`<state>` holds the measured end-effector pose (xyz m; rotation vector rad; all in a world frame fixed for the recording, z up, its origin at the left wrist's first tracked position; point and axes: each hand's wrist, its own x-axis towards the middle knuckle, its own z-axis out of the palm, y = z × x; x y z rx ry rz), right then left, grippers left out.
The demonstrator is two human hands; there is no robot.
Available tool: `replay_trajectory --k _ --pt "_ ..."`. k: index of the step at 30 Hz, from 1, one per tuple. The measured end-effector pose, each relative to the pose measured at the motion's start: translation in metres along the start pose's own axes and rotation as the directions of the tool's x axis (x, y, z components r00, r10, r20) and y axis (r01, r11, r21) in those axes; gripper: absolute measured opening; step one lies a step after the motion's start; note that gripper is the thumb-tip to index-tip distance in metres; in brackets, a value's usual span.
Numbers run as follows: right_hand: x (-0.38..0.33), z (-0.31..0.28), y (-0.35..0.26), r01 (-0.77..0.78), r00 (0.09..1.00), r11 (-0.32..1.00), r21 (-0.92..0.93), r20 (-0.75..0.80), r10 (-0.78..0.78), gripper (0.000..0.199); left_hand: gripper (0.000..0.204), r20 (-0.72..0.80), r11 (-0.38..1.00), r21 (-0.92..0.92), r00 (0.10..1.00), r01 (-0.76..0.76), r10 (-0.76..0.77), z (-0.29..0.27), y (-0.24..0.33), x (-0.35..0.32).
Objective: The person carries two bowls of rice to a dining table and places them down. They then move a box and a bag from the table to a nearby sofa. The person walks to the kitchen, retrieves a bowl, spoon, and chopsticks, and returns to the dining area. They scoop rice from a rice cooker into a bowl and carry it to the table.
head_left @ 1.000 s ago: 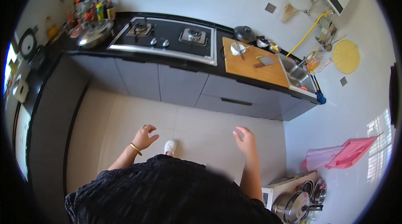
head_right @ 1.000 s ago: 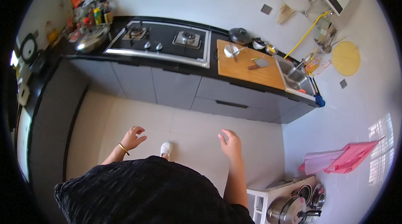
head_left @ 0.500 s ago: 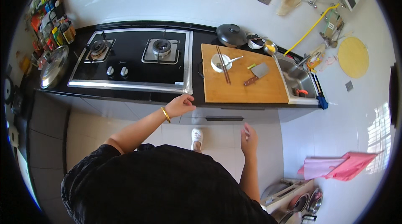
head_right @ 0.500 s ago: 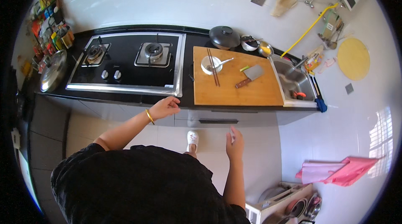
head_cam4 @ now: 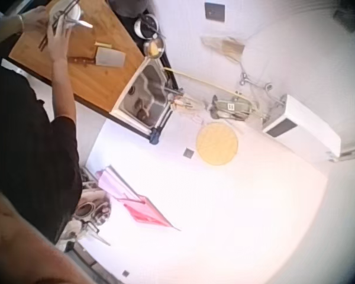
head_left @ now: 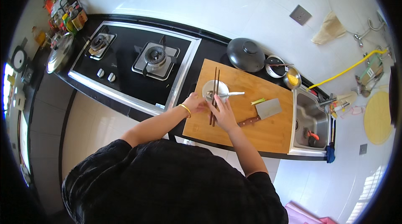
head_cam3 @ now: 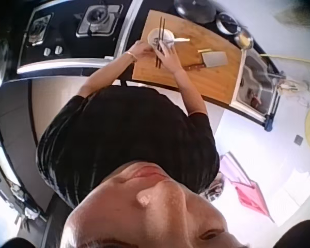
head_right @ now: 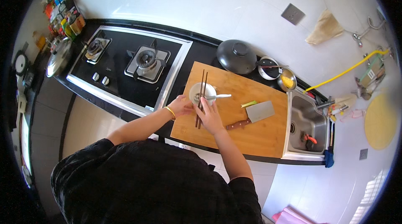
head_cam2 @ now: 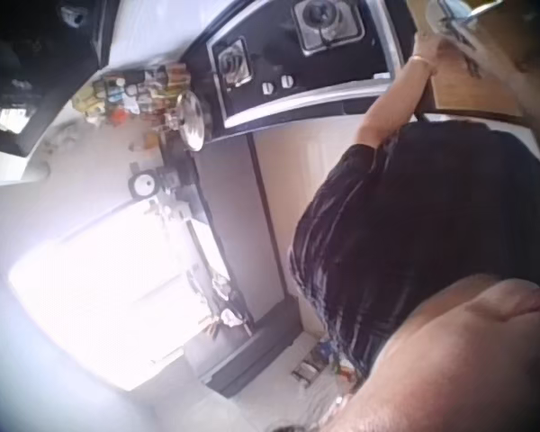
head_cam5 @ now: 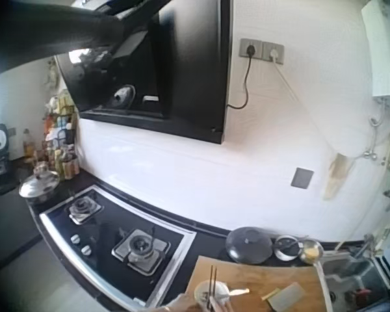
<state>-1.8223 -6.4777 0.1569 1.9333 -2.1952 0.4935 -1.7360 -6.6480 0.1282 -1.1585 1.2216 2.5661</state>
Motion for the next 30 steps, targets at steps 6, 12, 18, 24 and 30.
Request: replay_trajectory --k 6,12,18,24,30 --pt "-0.009 -0.025 -0.002 -0.187 0.824 0.826 0.532 -0.372 0.426 0.024 0.059 0.146 0.990 -0.140 0.988 -0.021 0.041 0.014 -0.003 0.026" --pt "-0.029 -0.086 0.013 0.267 0.315 0.099 0.959 -0.184 0.931 0.028 0.062 0.012 0.993 -0.100 0.997 -0.069 0.071 0.006 0.008 -0.008" --pt "-0.013 -0.078 0.028 0.290 0.542 -0.275 0.917 0.080 0.837 0.029 0.063 0.020 0.953 -0.181 0.968 -0.242 0.250 -0.054 0.018 -0.110" --pt "0.067 -0.044 -0.082 0.108 0.888 -0.157 0.982 -0.024 0.460 0.035 0.068 -0.049 0.876 -0.253 0.910 -0.410 0.412 -0.134 0.005 -0.211" --pt "0.136 -0.024 -0.244 0.325 0.944 0.573 0.752 -0.221 -0.245 0.028 0.067 -0.159 0.738 -0.391 0.831 -0.549 0.533 -0.225 -0.032 -0.306"
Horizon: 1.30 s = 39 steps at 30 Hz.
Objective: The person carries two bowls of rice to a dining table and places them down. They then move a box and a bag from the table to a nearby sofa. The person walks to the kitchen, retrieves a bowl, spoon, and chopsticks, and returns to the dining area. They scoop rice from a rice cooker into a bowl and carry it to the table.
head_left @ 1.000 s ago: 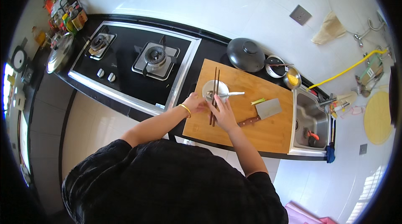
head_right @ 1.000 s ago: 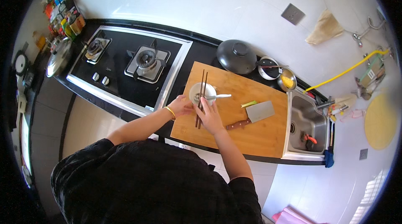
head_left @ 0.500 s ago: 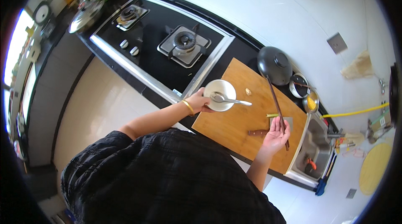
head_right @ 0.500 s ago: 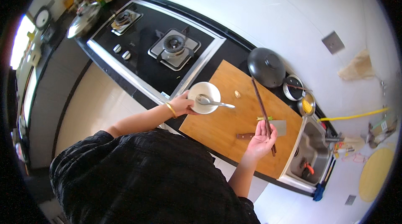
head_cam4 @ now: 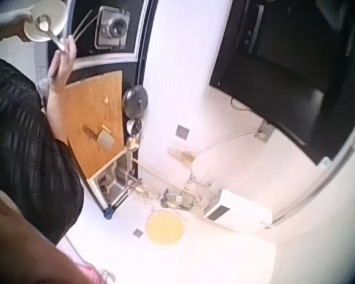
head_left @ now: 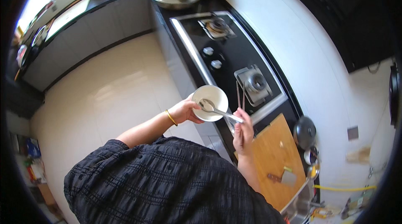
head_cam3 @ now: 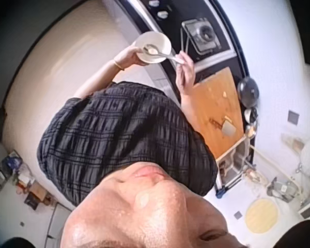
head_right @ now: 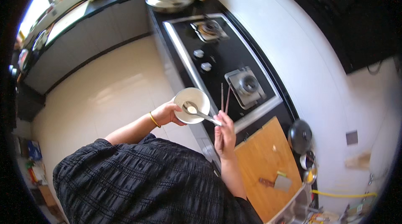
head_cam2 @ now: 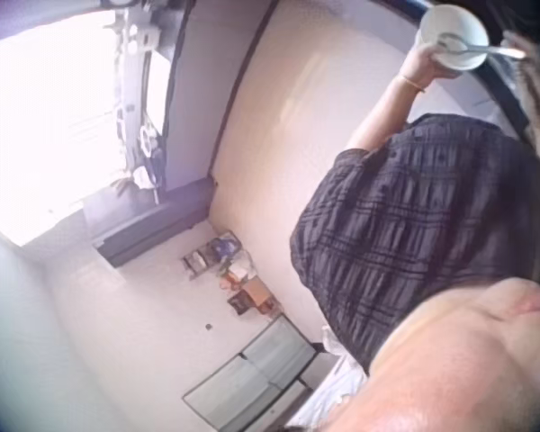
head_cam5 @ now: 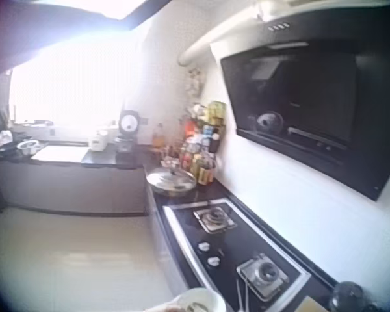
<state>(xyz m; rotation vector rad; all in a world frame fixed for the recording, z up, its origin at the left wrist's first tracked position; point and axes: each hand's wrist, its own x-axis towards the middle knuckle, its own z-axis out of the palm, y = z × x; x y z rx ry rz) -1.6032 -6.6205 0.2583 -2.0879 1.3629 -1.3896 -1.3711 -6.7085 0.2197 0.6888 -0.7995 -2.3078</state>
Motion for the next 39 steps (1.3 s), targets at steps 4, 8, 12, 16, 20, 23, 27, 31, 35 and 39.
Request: replay_trajectory --k 4,8,12,16,20,23,27,31,35,39 --pt "0.044 0.119 -0.052 0.068 0.994 0.997 0.030 0.089 -0.071 0.022 0.063 -0.131 0.977 -0.039 0.970 -0.209 0.203 -0.071 0.051 -0.073" --pt "0.087 0.228 -0.098 0.284 0.933 0.959 0.010 0.230 -0.278 0.032 0.062 -0.303 0.935 -0.056 0.899 -0.349 0.317 -0.142 0.101 -0.143" --pt "0.132 0.309 -0.143 0.405 0.860 0.911 0.082 0.305 -0.410 0.031 0.061 -0.405 0.869 -0.061 0.808 -0.490 0.427 -0.194 0.145 -0.204" --pt "0.168 0.362 -0.160 0.241 0.934 0.900 0.362 0.165 -0.316 0.027 0.051 -0.399 0.813 -0.185 0.798 -0.552 0.451 -0.245 0.179 -0.249" --pt "0.209 0.404 -0.145 0.204 0.943 0.866 0.456 0.146 -0.299 0.034 0.051 -0.461 0.742 -0.277 0.762 -0.611 0.455 -0.297 0.204 -0.275" --pt "0.242 0.443 -0.129 0.150 0.949 0.855 0.497 0.171 -0.266 0.037 0.051 -0.498 0.679 -0.316 0.725 -0.662 0.476 -0.339 0.235 -0.283" --pt "0.303 0.515 -0.104 0.009 0.965 0.787 0.617 0.201 -0.169 0.042 0.049 -0.530 0.648 -0.318 0.697 -0.692 0.483 -0.397 0.291 -0.285" --pt "0.385 0.617 -0.092 -0.216 0.965 0.534 0.818 0.263 -0.012 0.042 0.053 -0.541 0.581 -0.334 0.656 -0.742 0.527 -0.454 0.353 -0.289" --pt "0.471 0.724 -0.105 -0.602 0.792 0.071 0.796 0.583 0.179 0.039 0.058 -0.544 0.568 -0.335 0.646 -0.752 0.535 -0.496 0.438 -0.291" --pt "0.519 0.812 -0.138 -0.756 0.636 -0.078 0.650 0.758 0.148 0.036 0.060 -0.572 0.562 -0.255 0.592 -0.787 0.568 -0.544 0.510 -0.272"
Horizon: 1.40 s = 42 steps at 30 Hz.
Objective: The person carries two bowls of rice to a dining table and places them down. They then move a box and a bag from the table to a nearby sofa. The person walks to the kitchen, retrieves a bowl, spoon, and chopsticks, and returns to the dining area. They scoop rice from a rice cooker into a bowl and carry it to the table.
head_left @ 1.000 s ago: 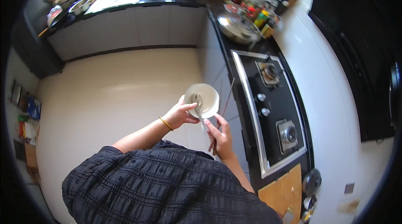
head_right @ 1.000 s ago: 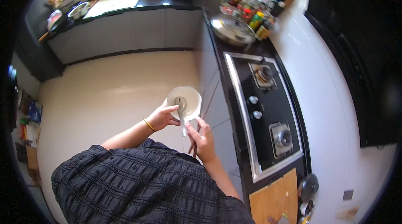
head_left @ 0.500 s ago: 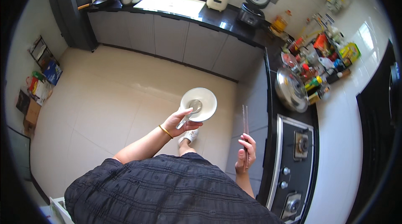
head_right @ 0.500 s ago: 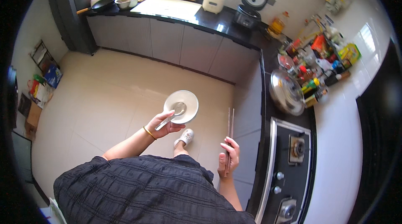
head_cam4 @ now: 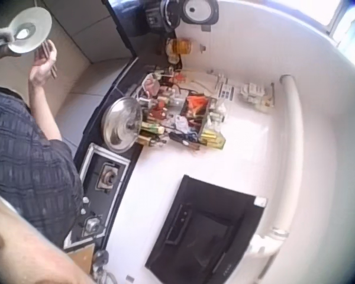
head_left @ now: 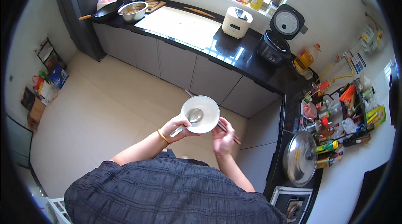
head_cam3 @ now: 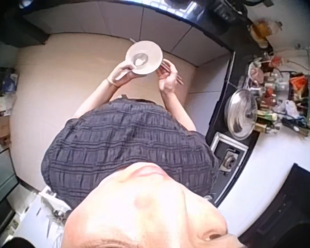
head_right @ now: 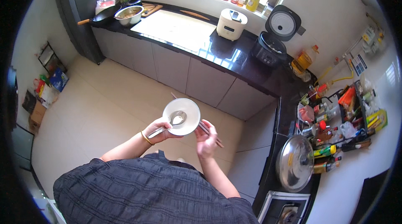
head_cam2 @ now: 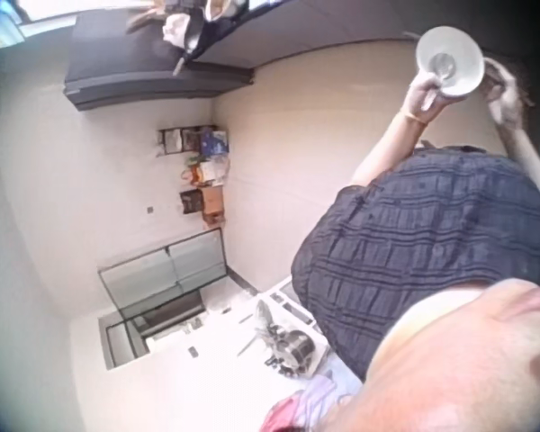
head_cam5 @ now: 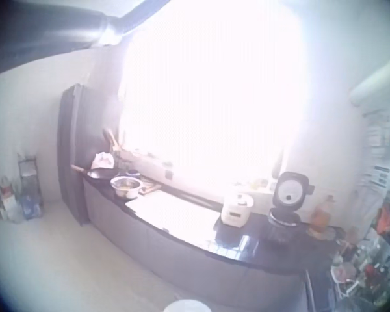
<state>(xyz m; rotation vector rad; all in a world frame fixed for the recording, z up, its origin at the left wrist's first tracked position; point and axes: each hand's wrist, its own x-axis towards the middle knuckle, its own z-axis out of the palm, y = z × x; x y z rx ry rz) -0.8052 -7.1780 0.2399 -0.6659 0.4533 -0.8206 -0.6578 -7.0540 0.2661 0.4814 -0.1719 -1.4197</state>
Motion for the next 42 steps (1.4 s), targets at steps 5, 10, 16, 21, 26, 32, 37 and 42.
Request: replay_trajectory --k 5,10,16,21,26,32,37,42 --pt "0.094 -0.008 0.021 -0.090 0.996 0.995 0.045 -0.012 0.091 0.031 0.060 -0.051 0.999 -0.036 0.999 0.019 -0.021 -0.009 0.042 0.084" --pt "0.192 -0.019 0.029 -0.223 0.968 0.956 0.189 -0.074 0.240 0.031 0.062 0.019 0.991 -0.031 0.992 0.129 -0.128 -0.024 0.081 0.202" --pt "0.308 -0.042 -0.018 -0.294 0.954 0.956 -0.019 0.050 0.294 0.035 0.065 0.127 0.963 0.002 0.955 0.271 -0.269 -0.014 0.138 0.346" --pt "0.364 -0.074 -0.076 -0.177 0.973 0.906 -0.384 -0.205 0.103 0.029 0.064 0.071 0.961 0.140 0.966 0.238 -0.250 -0.003 0.181 0.456" --pt "0.448 -0.134 -0.202 0.059 0.884 0.625 -0.779 -0.251 -0.396 0.014 0.062 -0.083 0.953 0.166 0.967 0.252 -0.241 -0.006 0.190 0.538" --pt "0.598 -0.177 -0.353 0.197 0.785 -0.145 -0.970 0.245 -0.569 0.010 0.062 -0.234 0.955 0.254 0.968 0.152 -0.092 0.024 0.155 0.607" --pt "0.711 -0.179 -0.383 0.344 0.917 -0.531 -0.775 0.398 0.013 0.027 0.062 -0.353 0.962 0.266 0.935 0.062 0.037 0.050 0.131 0.637" --pt "0.762 -0.172 -0.388 0.348 0.916 -0.733 -0.585 0.043 0.400 0.020 0.061 -0.457 0.971 0.239 0.882 -0.002 0.115 0.050 0.119 0.650"
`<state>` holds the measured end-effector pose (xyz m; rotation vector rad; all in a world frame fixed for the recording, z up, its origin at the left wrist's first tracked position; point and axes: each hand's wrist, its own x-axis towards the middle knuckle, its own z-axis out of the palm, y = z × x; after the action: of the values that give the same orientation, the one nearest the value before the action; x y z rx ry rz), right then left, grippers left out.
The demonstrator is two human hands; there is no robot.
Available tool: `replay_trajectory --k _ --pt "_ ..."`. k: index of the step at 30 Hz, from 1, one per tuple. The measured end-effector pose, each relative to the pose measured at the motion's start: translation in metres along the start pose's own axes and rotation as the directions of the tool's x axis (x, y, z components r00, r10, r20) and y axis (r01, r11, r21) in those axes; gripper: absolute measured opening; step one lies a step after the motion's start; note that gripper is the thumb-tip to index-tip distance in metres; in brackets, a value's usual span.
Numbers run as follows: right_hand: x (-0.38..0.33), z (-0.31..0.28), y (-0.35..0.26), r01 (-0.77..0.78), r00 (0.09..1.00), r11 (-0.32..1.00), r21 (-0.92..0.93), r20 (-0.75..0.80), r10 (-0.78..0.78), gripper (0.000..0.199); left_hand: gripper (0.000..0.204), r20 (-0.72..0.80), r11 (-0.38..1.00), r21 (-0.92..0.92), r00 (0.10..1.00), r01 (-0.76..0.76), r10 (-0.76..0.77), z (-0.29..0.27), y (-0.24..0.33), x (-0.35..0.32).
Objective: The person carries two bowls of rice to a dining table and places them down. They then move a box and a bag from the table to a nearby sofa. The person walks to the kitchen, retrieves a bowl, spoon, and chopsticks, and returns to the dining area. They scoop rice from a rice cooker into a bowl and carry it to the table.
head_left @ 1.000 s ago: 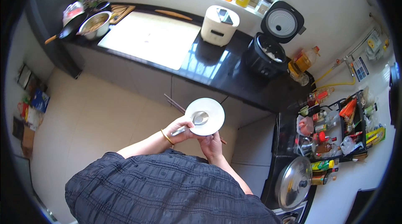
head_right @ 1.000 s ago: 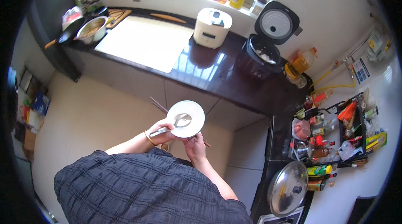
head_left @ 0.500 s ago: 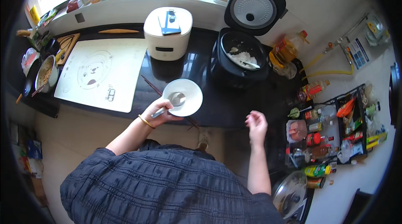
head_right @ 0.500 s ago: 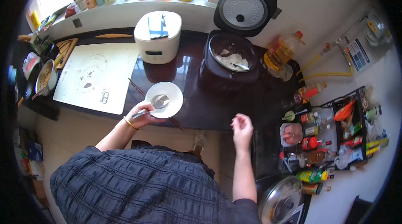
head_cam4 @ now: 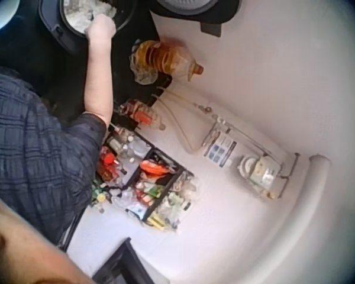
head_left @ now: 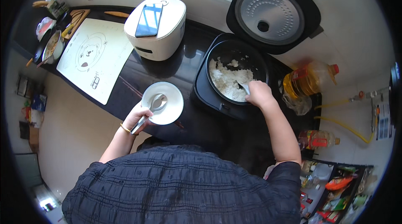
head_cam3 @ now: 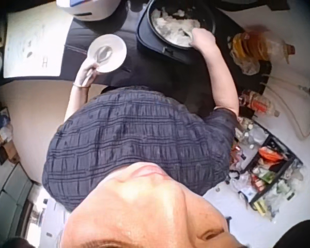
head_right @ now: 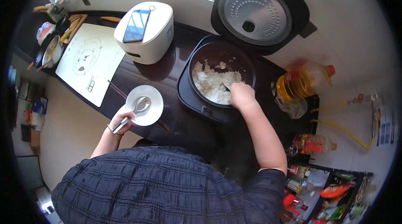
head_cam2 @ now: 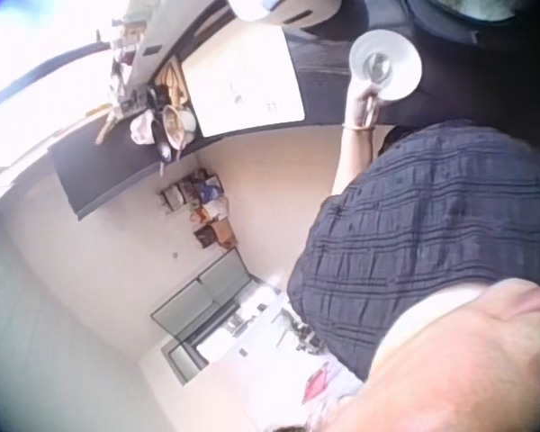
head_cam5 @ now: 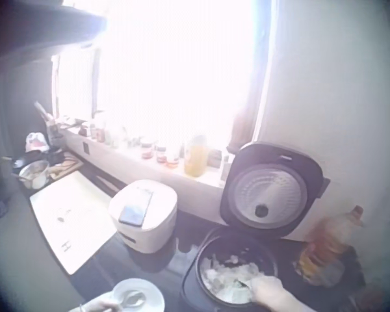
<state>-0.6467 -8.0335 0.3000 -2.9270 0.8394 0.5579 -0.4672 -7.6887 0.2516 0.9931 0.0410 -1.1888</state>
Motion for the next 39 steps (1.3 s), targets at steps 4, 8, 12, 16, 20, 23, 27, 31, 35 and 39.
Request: replay_trajectory --k 4,8,12,16,20,23,27,31,35,39 --pt "0.025 -0.007 0.026 -0.066 0.991 0.992 -0.105 -0.120 0.053 0.015 0.062 -0.048 1.000 -0.003 0.999 0.005 -0.005 0.007 0.003 0.015" --pt "0.031 -0.037 0.042 0.053 0.995 0.976 -0.213 -0.072 -0.070 0.013 0.061 -0.030 1.000 -0.006 0.999 0.017 -0.018 0.005 0.009 0.032" --pt "0.038 -0.041 0.056 0.061 0.992 0.997 0.042 0.109 -0.066 0.012 0.059 -0.026 0.999 0.041 1.000 0.017 -0.016 0.006 0.013 0.048" --pt "0.039 -0.050 0.047 0.066 0.989 0.997 0.043 0.133 -0.072 0.011 0.059 0.015 0.998 0.061 1.000 0.021 -0.022 0.002 0.014 0.056" --pt "0.029 -0.054 0.053 0.239 0.968 0.926 -0.294 -0.008 -0.252 0.010 0.058 0.021 0.997 0.042 0.998 0.060 -0.061 -0.001 0.013 0.063" --pt "0.041 -0.036 0.061 0.274 0.960 0.940 -0.203 0.005 -0.279 0.008 0.059 0.018 0.995 0.077 0.997 0.070 -0.071 0.005 0.013 0.069" --pt "0.064 -0.019 0.061 0.239 0.969 0.960 -0.148 -0.025 -0.245 0.018 0.055 0.026 0.993 0.077 0.995 0.094 -0.097 0.004 0.011 0.073" --pt "0.081 -0.002 0.048 0.231 0.973 0.968 0.094 -0.032 -0.229 0.023 0.052 -0.026 0.984 0.119 0.991 0.134 -0.132 0.003 0.009 0.072" --pt "0.084 0.020 0.028 0.151 0.986 0.970 0.191 0.040 -0.162 0.026 0.050 -0.063 0.981 0.155 0.992 0.115 -0.107 0.009 0.008 0.069" --pt "0.058 -0.004 0.021 0.279 0.953 0.960 0.015 -0.129 -0.275 0.021 0.051 -0.048 0.978 0.197 0.997 0.072 -0.064 0.018 0.014 0.068"
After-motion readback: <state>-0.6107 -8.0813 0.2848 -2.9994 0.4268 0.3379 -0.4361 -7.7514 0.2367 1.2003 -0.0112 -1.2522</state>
